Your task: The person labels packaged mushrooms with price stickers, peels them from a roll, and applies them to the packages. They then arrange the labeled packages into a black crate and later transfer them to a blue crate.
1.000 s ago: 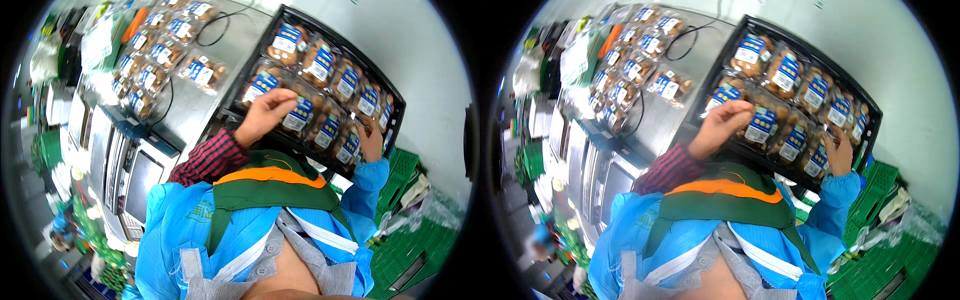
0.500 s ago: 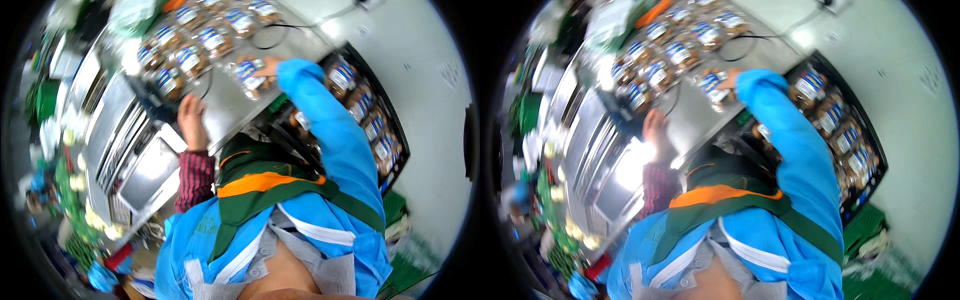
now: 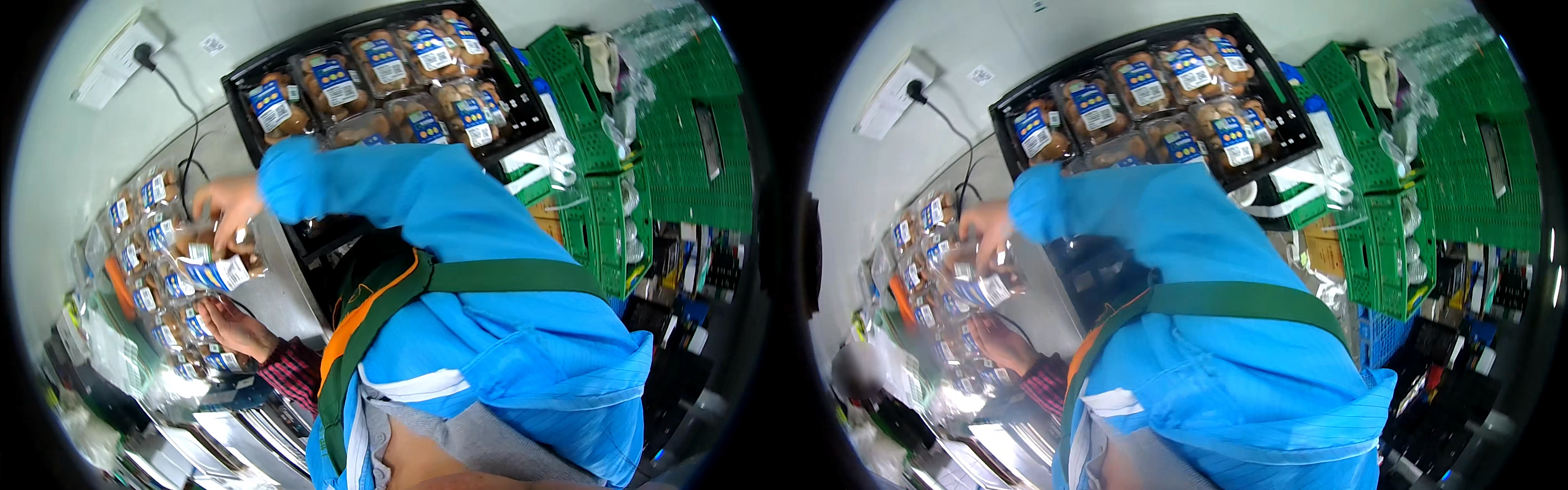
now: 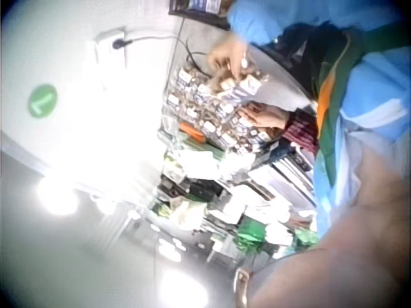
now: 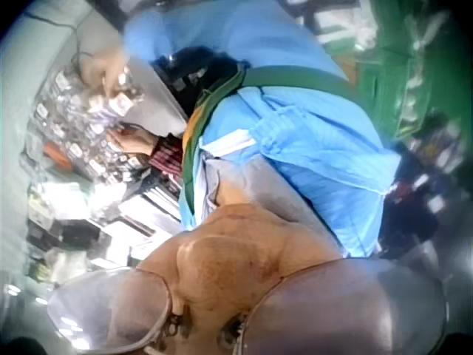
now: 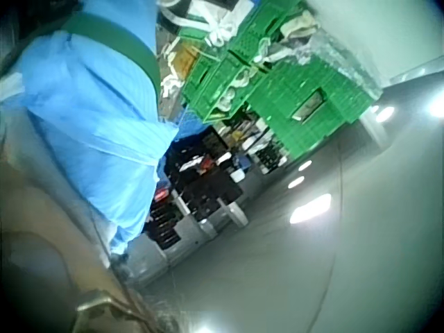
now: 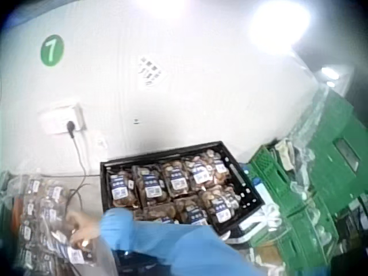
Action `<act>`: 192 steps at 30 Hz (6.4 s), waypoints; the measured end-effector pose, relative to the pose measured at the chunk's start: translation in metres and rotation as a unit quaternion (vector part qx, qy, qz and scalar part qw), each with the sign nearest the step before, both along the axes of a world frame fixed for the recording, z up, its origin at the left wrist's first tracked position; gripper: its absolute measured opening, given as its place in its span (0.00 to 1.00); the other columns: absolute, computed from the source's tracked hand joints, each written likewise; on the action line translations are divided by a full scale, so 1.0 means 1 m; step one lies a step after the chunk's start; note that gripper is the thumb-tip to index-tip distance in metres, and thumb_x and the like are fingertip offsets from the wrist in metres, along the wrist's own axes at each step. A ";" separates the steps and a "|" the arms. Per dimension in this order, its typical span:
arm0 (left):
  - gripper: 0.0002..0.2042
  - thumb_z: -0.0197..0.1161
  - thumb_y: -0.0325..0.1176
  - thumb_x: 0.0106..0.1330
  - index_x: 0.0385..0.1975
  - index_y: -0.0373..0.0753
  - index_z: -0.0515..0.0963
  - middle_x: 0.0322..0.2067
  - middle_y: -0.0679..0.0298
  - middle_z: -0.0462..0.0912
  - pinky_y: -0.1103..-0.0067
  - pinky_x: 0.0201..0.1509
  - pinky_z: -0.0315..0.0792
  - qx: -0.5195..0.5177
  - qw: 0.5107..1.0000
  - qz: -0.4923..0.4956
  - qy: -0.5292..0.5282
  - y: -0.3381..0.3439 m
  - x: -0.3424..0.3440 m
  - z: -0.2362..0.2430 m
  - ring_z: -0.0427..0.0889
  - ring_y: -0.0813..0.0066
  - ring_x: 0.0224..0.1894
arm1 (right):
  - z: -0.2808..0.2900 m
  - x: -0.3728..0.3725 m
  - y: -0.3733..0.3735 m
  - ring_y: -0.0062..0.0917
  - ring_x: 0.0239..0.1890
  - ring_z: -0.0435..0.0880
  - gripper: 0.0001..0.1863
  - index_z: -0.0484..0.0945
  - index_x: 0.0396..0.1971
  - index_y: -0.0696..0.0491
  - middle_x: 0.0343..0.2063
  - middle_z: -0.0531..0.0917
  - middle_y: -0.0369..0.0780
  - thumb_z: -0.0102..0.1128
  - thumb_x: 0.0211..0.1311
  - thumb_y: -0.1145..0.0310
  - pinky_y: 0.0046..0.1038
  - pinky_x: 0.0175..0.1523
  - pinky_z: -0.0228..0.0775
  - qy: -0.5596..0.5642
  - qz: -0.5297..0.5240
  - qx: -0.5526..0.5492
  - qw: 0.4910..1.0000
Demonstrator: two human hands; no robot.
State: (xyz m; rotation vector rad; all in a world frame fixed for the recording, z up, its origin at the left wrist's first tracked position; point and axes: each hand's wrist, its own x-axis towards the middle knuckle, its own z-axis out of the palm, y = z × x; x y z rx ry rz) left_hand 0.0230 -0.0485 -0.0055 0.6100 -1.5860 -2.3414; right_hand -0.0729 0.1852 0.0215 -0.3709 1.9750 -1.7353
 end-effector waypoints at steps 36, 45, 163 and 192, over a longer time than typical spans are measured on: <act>0.37 0.68 0.37 0.54 0.63 0.36 0.59 0.63 0.50 0.61 0.64 0.67 0.53 -0.494 0.580 -0.560 0.325 0.468 0.095 0.028 0.57 0.54 0.67 | -0.013 0.338 0.448 0.50 0.59 0.65 0.26 0.64 0.57 0.58 0.59 0.64 0.55 0.56 0.57 0.71 0.38 0.61 0.61 0.110 -0.483 0.346 0.797; 0.43 0.71 0.47 0.47 0.63 0.37 0.60 0.64 0.50 0.59 0.60 0.68 0.49 -0.574 0.452 -0.630 0.265 0.454 0.087 0.003 0.58 0.51 0.65 | -0.028 0.334 0.434 0.46 0.58 0.67 0.32 0.66 0.55 0.63 0.55 0.70 0.54 0.61 0.54 0.60 0.39 0.64 0.54 0.107 -0.321 0.548 0.765; 0.20 0.71 0.38 0.54 0.42 0.30 0.78 0.24 0.71 0.77 0.89 0.25 0.61 -0.214 -0.066 -0.921 0.319 0.807 2.348 0.006 0.69 0.89 0.23 | -0.028 2.413 -0.004 0.14 0.16 0.67 0.09 0.72 0.31 0.55 0.16 0.71 0.32 0.63 0.58 0.68 0.18 0.20 0.58 0.039 -0.867 -0.245 -0.432; 0.37 0.62 0.27 0.57 0.65 0.31 0.50 0.65 0.46 0.53 0.67 0.70 0.47 -0.187 0.268 -0.851 0.411 0.672 2.333 -0.069 0.51 0.52 0.69 | -0.130 2.485 0.183 0.20 0.26 0.67 0.21 0.60 0.55 0.49 0.31 0.68 0.36 0.39 0.72 0.50 0.29 0.30 0.68 0.018 -0.873 -0.334 -0.354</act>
